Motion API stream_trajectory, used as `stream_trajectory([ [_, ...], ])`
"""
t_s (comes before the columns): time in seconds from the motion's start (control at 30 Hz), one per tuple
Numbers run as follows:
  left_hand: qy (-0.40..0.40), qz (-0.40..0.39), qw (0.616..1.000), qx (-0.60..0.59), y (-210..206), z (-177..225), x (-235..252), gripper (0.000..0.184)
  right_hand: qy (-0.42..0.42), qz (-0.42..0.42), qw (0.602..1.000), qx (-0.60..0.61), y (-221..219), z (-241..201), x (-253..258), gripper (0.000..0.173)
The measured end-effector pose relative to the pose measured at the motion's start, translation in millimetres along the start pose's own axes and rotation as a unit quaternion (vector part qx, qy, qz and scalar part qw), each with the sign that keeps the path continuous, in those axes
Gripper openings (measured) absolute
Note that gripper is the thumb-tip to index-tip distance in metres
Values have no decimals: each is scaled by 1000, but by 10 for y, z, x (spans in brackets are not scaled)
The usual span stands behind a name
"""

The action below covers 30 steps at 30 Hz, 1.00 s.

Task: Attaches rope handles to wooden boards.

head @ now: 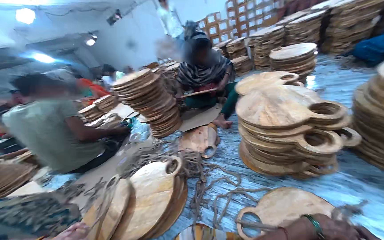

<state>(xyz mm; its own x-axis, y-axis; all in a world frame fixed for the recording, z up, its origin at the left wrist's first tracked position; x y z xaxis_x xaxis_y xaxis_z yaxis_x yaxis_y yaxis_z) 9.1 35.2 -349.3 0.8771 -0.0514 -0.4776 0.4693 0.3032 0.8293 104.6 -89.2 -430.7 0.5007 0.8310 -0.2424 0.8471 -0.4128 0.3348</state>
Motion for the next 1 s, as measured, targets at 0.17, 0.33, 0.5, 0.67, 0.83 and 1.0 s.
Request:
stream_trajectory([
  [0.17, -8, 24, 996, -83, -114, -177, -31, 42, -80, 59, 991, 84, -104, -149, -107, 30],
  [0.33, -30, 43, 998, -21, -216, -253, 74, 39, -119, 46, 984, 123, -67, -201, -113, 31],
  [0.5, -33, -99, 986, 131, -19, 2, 96, 42, -113, 12, 992, 48, -30, -282, -126, 30],
  [0.67, -34, -121, 975, 182, -49, 50, 141, 42, -129, -15, 992, -9, -50, -363, -120, 32],
  [0.83, -25, -79, 987, 141, -40, -128, 67, 42, -123, 2, 992, 28, -107, -273, -106, 34],
  [1.0, 23, 112, 989, -91, -332, -337, -25, 31, -141, 30, 975, 167, -162, -268, -170, 34],
])
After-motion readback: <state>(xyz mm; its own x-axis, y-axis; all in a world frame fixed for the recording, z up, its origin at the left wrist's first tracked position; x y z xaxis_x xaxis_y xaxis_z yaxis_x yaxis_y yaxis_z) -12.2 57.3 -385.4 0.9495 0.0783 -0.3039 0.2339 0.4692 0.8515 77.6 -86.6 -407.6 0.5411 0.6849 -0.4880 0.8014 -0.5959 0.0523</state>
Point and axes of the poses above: each hand's wrist, its own x-axis towards the middle knuckle, its own y-axis out of the back of the hand, z = x × y, the point moved 1 cm from there along x, towards the middle knuckle, and after that the axes turned 14 degrees about x, right-handed, at the moved point
